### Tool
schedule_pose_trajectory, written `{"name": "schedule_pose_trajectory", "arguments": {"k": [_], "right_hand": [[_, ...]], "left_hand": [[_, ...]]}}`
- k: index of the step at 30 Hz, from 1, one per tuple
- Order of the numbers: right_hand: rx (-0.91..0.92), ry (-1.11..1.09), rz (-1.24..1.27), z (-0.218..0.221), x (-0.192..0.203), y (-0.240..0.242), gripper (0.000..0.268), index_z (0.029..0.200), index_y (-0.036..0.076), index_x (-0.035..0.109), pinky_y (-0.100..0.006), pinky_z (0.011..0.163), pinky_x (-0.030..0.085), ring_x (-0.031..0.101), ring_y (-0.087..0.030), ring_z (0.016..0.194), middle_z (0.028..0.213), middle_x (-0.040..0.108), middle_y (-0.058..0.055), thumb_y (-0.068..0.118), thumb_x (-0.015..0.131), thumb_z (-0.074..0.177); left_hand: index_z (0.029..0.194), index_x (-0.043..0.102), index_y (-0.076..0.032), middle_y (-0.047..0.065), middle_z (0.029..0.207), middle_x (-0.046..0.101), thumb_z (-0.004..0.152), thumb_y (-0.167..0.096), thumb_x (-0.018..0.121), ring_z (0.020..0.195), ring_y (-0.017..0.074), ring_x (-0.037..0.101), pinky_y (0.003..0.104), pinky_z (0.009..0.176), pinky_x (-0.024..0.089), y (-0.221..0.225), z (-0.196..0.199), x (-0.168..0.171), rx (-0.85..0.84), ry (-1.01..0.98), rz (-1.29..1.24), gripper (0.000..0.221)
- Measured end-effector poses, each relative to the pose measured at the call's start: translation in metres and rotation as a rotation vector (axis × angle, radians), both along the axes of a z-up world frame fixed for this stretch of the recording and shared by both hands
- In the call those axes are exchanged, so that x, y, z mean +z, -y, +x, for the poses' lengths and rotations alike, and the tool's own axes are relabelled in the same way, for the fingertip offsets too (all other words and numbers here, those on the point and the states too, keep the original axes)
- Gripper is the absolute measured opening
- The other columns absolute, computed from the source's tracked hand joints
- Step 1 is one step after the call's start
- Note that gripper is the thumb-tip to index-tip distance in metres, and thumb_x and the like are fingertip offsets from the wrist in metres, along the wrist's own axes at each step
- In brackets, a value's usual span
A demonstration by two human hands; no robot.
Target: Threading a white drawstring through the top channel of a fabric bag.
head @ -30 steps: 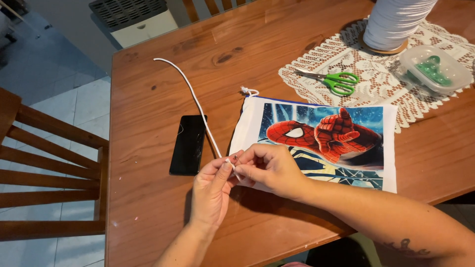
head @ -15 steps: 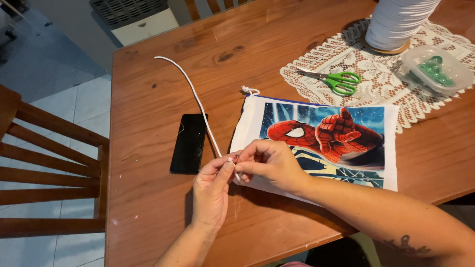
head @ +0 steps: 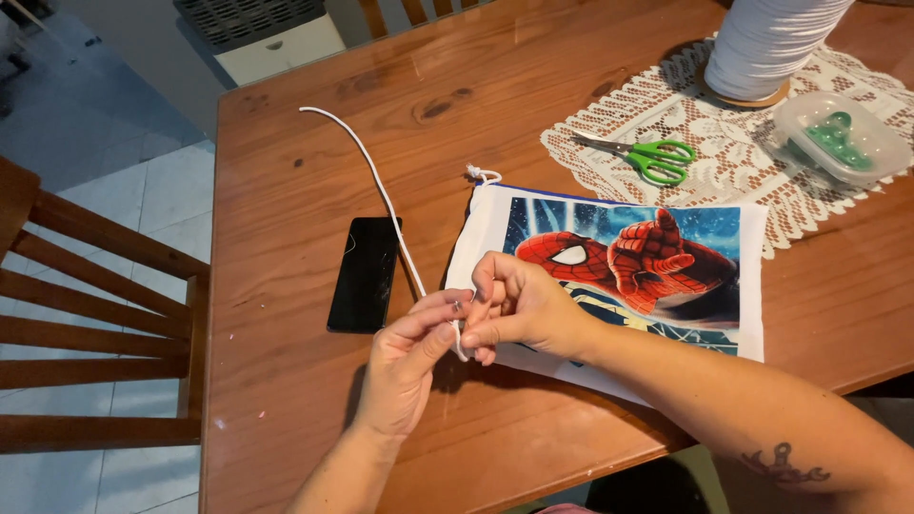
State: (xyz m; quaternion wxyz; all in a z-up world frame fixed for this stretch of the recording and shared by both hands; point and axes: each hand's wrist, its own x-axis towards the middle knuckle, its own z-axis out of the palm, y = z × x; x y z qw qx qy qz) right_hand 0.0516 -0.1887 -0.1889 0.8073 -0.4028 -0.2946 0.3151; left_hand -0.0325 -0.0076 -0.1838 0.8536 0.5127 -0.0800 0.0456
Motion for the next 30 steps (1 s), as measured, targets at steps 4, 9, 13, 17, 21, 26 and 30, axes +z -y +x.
{"name": "schedule_pose_trajectory", "arguments": {"k": [4,9,13,17,21,26,30], "right_hand": [[0.06,-0.018,-0.017,0.0,-0.001,0.001,0.044,0.095,0.009,0.038,-0.034,0.057,0.063,0.073,-0.031,0.063,0.082,0.072,-0.029,-0.011,0.076,0.085],[0.082,0.004,-0.031,-0.001,0.0,0.001,0.046,0.095,0.009,0.036,-0.035,0.057,0.063,0.073,-0.032,0.061,0.083,0.073,-0.029,-0.01,0.076,0.085],[0.076,0.004,-0.047,-0.002,0.0,0.001,0.045,0.095,0.009,0.038,-0.034,0.057,0.063,0.073,-0.031,0.062,0.084,0.073,-0.028,-0.01,0.077,0.084],[0.058,-0.024,-0.061,-0.002,-0.003,0.001,0.045,0.096,0.009,0.039,-0.034,0.057,0.064,0.074,-0.03,0.063,0.084,0.073,-0.026,-0.011,0.077,0.083],[0.068,0.02,-0.056,-0.005,0.001,0.001,0.044,0.095,0.009,0.037,-0.032,0.058,0.062,0.073,-0.03,0.062,0.084,0.073,-0.029,-0.009,0.076,0.085],[0.063,0.03,-0.055,-0.006,0.003,0.001,0.045,0.095,0.009,0.037,-0.031,0.058,0.062,0.073,-0.03,0.062,0.084,0.073,-0.028,-0.008,0.077,0.085],[0.057,0.009,-0.053,-0.006,0.002,0.001,0.044,0.096,0.009,0.038,-0.031,0.059,0.062,0.073,-0.029,0.063,0.085,0.073,-0.028,-0.009,0.077,0.085]], "left_hand": [[0.105,0.075,0.004,0.02,0.132,0.056,0.093,-0.006,0.07,0.112,0.0299,0.063,0.046,0.08,0.064,-0.001,0.0,0.0,-0.107,-0.051,0.0,0.017],[0.093,0.076,0.002,0.016,0.126,0.055,0.088,-0.004,0.075,0.105,0.0292,0.063,0.047,0.078,0.065,-0.006,0.004,-0.01,-0.139,-0.123,-0.063,0.008],[0.093,0.077,0.003,0.015,0.122,0.055,0.088,-0.006,0.075,0.106,0.0286,0.062,0.047,0.077,0.066,-0.005,0.003,-0.006,-0.135,-0.159,-0.072,0.01],[0.096,0.075,0.008,0.017,0.121,0.054,0.088,-0.006,0.075,0.099,0.0326,0.065,0.052,0.074,0.067,-0.003,0.003,-0.003,-0.147,-0.164,-0.116,0.016],[0.09,0.074,0.002,0.017,0.12,0.055,0.087,-0.004,0.076,0.107,0.0326,0.062,0.055,0.074,0.068,-0.005,0.002,-0.003,-0.17,-0.168,-0.117,0.007],[0.089,0.076,0.002,0.016,0.116,0.057,0.087,-0.006,0.076,0.103,0.0324,0.063,0.051,0.076,0.067,-0.005,0.003,-0.001,-0.156,-0.156,-0.09,0.008],[0.089,0.075,0.005,0.017,0.117,0.055,0.086,-0.005,0.076,0.097,0.0337,0.065,0.054,0.071,0.068,-0.004,0.002,0.002,-0.155,-0.199,-0.115,0.01]]}}
